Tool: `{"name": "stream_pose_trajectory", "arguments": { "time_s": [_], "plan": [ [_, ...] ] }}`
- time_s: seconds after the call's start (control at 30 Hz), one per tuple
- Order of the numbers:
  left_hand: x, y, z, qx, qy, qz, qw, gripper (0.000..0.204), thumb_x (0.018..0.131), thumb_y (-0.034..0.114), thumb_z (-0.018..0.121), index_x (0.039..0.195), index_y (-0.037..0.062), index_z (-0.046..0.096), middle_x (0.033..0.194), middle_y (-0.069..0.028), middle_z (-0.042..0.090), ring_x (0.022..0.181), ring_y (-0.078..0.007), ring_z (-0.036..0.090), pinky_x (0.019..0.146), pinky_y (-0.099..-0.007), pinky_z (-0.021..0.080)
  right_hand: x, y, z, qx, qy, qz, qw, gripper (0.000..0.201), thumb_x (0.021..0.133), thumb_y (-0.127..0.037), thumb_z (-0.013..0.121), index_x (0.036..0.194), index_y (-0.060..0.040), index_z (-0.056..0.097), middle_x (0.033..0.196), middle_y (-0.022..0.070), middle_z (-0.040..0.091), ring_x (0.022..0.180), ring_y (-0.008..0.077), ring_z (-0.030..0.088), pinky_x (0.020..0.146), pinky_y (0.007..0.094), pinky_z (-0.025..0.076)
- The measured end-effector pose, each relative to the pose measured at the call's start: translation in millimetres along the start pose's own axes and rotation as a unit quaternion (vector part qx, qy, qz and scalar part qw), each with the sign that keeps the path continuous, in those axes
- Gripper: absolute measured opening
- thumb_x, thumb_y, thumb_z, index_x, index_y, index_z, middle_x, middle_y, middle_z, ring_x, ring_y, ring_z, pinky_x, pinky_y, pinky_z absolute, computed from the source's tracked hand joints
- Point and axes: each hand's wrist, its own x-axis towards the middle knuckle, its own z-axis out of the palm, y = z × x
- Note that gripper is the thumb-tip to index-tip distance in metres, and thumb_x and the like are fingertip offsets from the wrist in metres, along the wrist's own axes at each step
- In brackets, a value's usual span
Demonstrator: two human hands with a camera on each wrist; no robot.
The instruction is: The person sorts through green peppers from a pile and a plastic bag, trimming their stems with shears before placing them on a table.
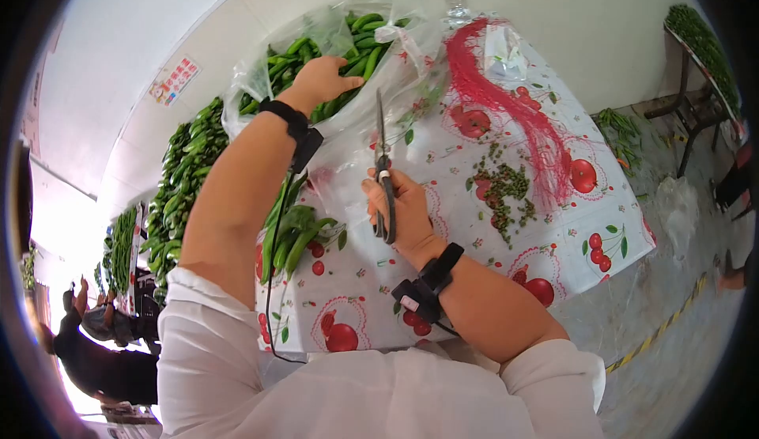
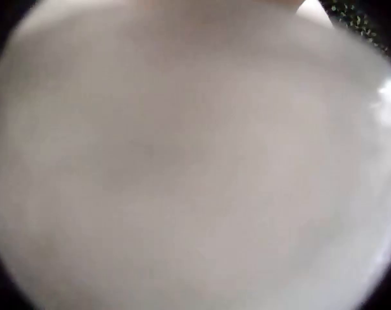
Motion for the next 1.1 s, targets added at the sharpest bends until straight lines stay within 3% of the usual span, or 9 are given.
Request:
{"name": "stream_pose_trajectory", "arguments": {
  "time_s": [0.1, 0.13, 0.27, 0.37, 0.5, 0.7, 0.8, 0.9, 1.1],
  "plan": [
    [21, 8, 21, 0.030, -0.037, -0.057, 0.997, 0.061, 0.072, 0.053, 0.065, 0.114, 0.0092, 0.058, 0.112, -0.0120, 0.061, 0.107, -0.0292, 0.056, 0.089, -0.0480, 0.043, 0, -2, 0, -0.013, 0.003, 0.008, 1.000, 0.029, 0.083, -0.022, 0.066, 0.102, -0.0029, 0.057, 0.062, -0.0006, 0.053, 0.049, 0.0051, 0.049, 0.045, 0.0191, 0.041],
    [26, 10, 26, 0.024, -0.058, -0.065, 0.996, 0.070, 0.067, 0.055, 0.069, 0.120, 0.0118, 0.054, 0.120, -0.0125, 0.057, 0.112, -0.0299, 0.053, 0.090, -0.0530, 0.039, 0, 0, -1, -0.004, 0.001, 0.017, 1.000, 0.028, 0.084, -0.021, 0.065, 0.103, -0.0028, 0.057, 0.062, -0.0017, 0.052, 0.049, 0.0044, 0.047, 0.044, 0.0191, 0.039],
    [39, 16, 36, 0.036, -0.041, -0.089, 0.995, 0.080, 0.060, 0.055, 0.074, 0.123, 0.0119, 0.049, 0.126, -0.0177, 0.049, 0.114, -0.0360, 0.050, 0.092, -0.0512, 0.040, 2, 2, -2, 0.002, -0.026, 0.022, 0.999, 0.027, 0.086, -0.018, 0.061, 0.106, -0.0008, 0.056, 0.061, 0.0008, 0.053, 0.051, 0.0064, 0.049, 0.046, 0.0207, 0.038],
    [46, 15, 40, 0.031, -0.037, -0.105, 0.993, 0.086, 0.060, 0.051, 0.074, 0.130, 0.0120, 0.043, 0.124, -0.0220, 0.050, 0.113, -0.0345, 0.052, 0.092, -0.0434, 0.044, 2, 1, -2, 0.006, -0.033, 0.014, 0.999, 0.028, 0.086, -0.018, 0.061, 0.106, -0.0003, 0.055, 0.062, 0.0006, 0.053, 0.051, 0.0061, 0.049, 0.047, 0.0201, 0.038],
    [52, 16, 47, 0.038, -0.024, -0.090, 0.995, 0.079, 0.062, 0.040, 0.073, 0.127, 0.0067, 0.043, 0.121, -0.0244, 0.051, 0.110, -0.0352, 0.054, 0.091, -0.0410, 0.045, 1, 2, -4, 0.019, -0.041, 0.015, 0.999, 0.029, 0.086, -0.019, 0.061, 0.107, 0.0006, 0.054, 0.065, 0.0010, 0.053, 0.052, 0.0061, 0.049, 0.048, 0.0193, 0.039],
    [70, 7, 59, -0.069, 0.008, -0.080, 0.994, 0.075, 0.065, 0.044, 0.067, 0.125, 0.0016, 0.047, 0.114, -0.0249, 0.056, 0.109, -0.0357, 0.054, 0.092, -0.0374, 0.044, 2, 6, -3, 0.028, -0.035, 0.011, 0.999, 0.030, 0.086, -0.017, 0.061, 0.109, 0.0013, 0.053, 0.067, 0.0012, 0.054, 0.053, 0.0059, 0.049, 0.049, 0.0186, 0.040],
    [75, 19, 57, -0.097, -0.006, -0.128, 0.987, 0.069, 0.070, 0.047, 0.063, 0.126, 0.0114, 0.048, 0.128, -0.0196, 0.047, 0.115, -0.0351, 0.050, 0.091, -0.0430, 0.045, 3, 4, -5, 0.030, -0.049, 0.020, 0.998, 0.031, 0.085, -0.015, 0.061, 0.110, 0.0020, 0.052, 0.067, 0.0010, 0.054, 0.053, 0.0059, 0.050, 0.049, 0.0182, 0.040],
    [58, 46, 51, 0.006, 0.009, -0.134, 0.991, 0.066, 0.070, 0.049, 0.064, 0.124, 0.0125, 0.050, 0.126, -0.0177, 0.048, 0.114, -0.0350, 0.050, 0.089, -0.0438, 0.045, 2, 4, -7, 0.033, -0.069, 0.024, 0.997, 0.034, 0.084, -0.013, 0.062, 0.112, 0.0027, 0.051, 0.068, 0.0014, 0.055, 0.054, 0.0062, 0.050, 0.050, 0.0181, 0.041],
    [61, 57, 57, 0.061, -0.001, -0.131, 0.990, 0.055, 0.075, 0.041, 0.063, 0.121, 0.0141, 0.051, 0.121, -0.0159, 0.051, 0.110, -0.0362, 0.053, 0.086, -0.0443, 0.046, 1, 5, -8, 0.029, -0.074, 0.015, 0.997, 0.042, 0.083, -0.019, 0.067, 0.114, 0.0037, 0.050, 0.069, 0.0020, 0.056, 0.054, 0.0072, 0.050, 0.051, 0.0187, 0.041]
  ]
}}
